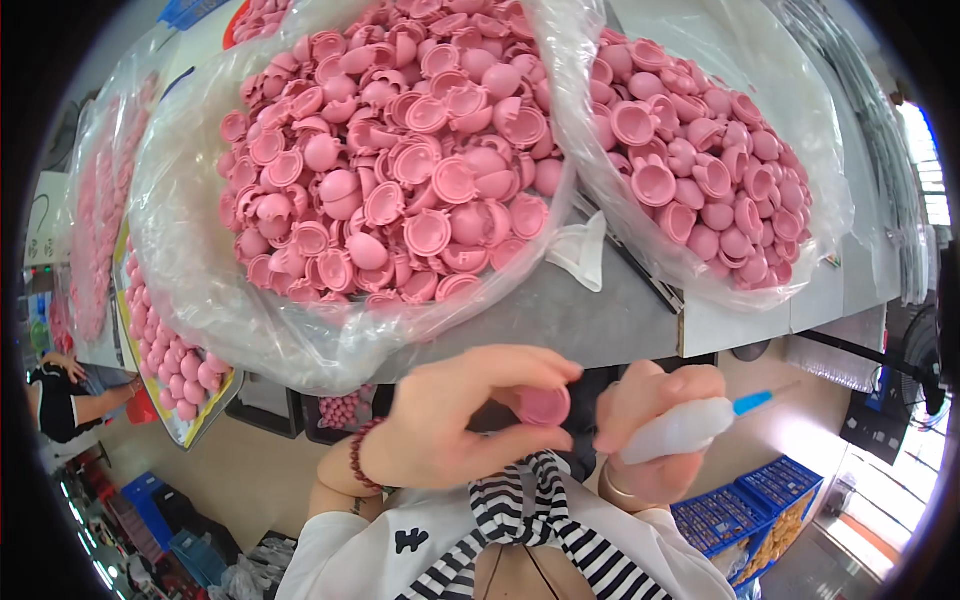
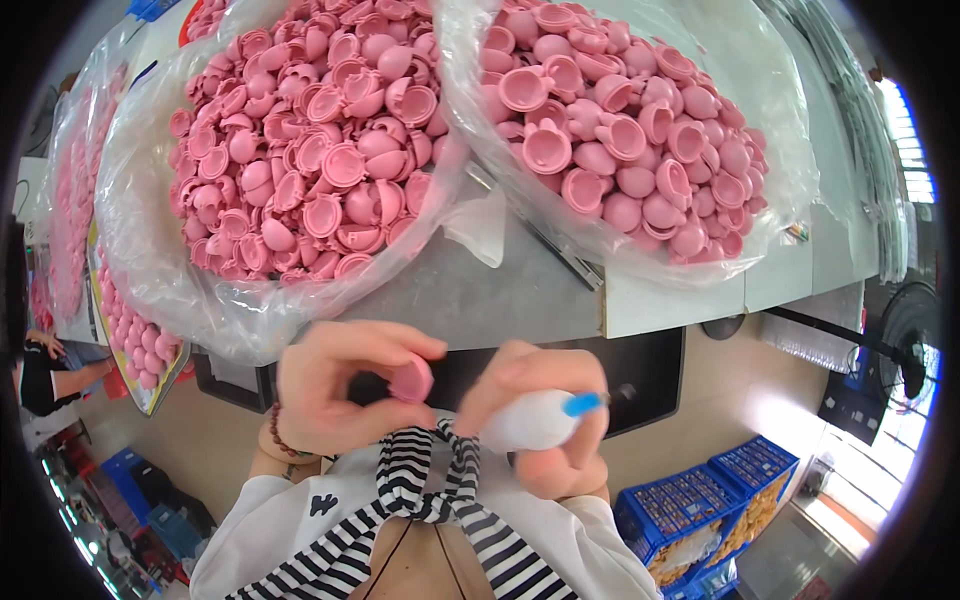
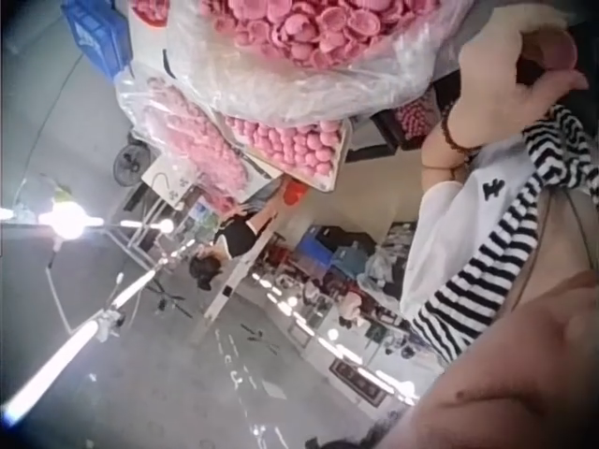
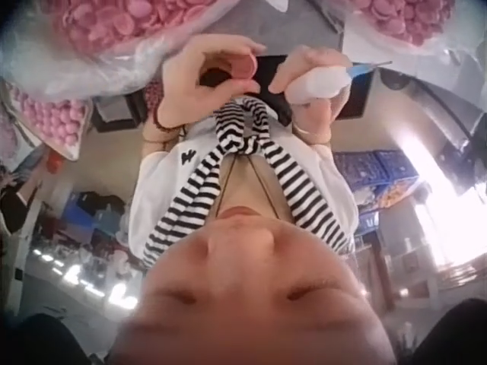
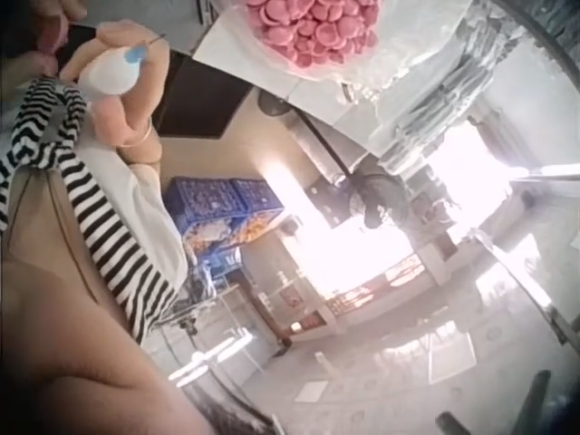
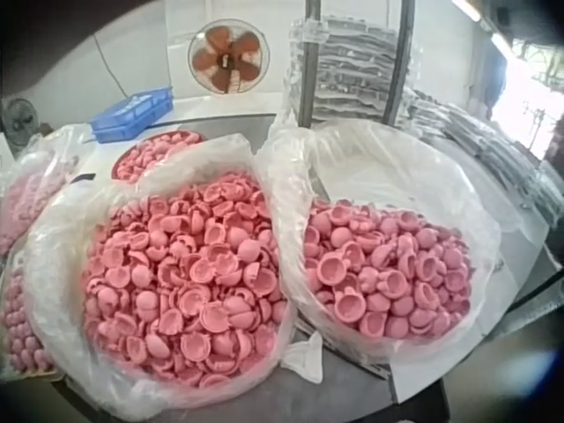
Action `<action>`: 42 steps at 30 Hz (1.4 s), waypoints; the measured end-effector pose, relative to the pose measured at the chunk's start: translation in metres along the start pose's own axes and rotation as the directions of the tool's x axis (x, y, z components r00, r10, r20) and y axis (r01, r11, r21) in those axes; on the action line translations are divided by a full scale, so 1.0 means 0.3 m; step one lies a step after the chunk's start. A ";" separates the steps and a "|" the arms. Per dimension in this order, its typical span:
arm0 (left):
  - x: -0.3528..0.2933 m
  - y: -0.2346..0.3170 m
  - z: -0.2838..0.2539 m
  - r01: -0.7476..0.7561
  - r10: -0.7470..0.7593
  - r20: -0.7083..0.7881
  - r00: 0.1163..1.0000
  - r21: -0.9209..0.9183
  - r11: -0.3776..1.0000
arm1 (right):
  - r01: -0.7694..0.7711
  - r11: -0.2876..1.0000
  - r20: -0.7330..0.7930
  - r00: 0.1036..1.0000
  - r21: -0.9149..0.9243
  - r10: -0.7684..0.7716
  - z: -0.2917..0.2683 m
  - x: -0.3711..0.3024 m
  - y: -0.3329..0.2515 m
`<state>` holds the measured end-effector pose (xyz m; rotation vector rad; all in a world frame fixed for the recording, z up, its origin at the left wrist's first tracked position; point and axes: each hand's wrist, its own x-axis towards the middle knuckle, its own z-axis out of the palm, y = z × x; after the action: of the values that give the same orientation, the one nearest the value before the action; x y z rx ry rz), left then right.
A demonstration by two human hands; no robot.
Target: Gluing together small pink plastic toy components in a factory setting.
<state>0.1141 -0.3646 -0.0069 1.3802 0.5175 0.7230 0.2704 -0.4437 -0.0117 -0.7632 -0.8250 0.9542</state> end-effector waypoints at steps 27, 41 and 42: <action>-0.016 -0.120 0.006 -0.055 0.046 -0.032 0.998 -0.403 0.913 | 0.474 0.641 0.113 0.847 -0.604 -0.519 -0.014 0.036 0.024; -0.019 -0.110 0.007 -0.071 0.056 -0.052 0.997 -0.383 0.921 | 0.497 0.618 0.103 0.822 -0.609 -0.560 -0.020 0.037 0.033; -0.020 -0.108 0.008 -0.068 0.052 -0.052 0.997 -0.382 0.922 | 0.515 0.612 0.071 0.797 -0.601 -0.600 -0.019 0.037 0.034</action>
<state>0.1168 -0.3717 -0.0390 1.0188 0.3425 0.8539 0.2751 -0.4309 -0.0202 -1.0076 -1.1730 0.0389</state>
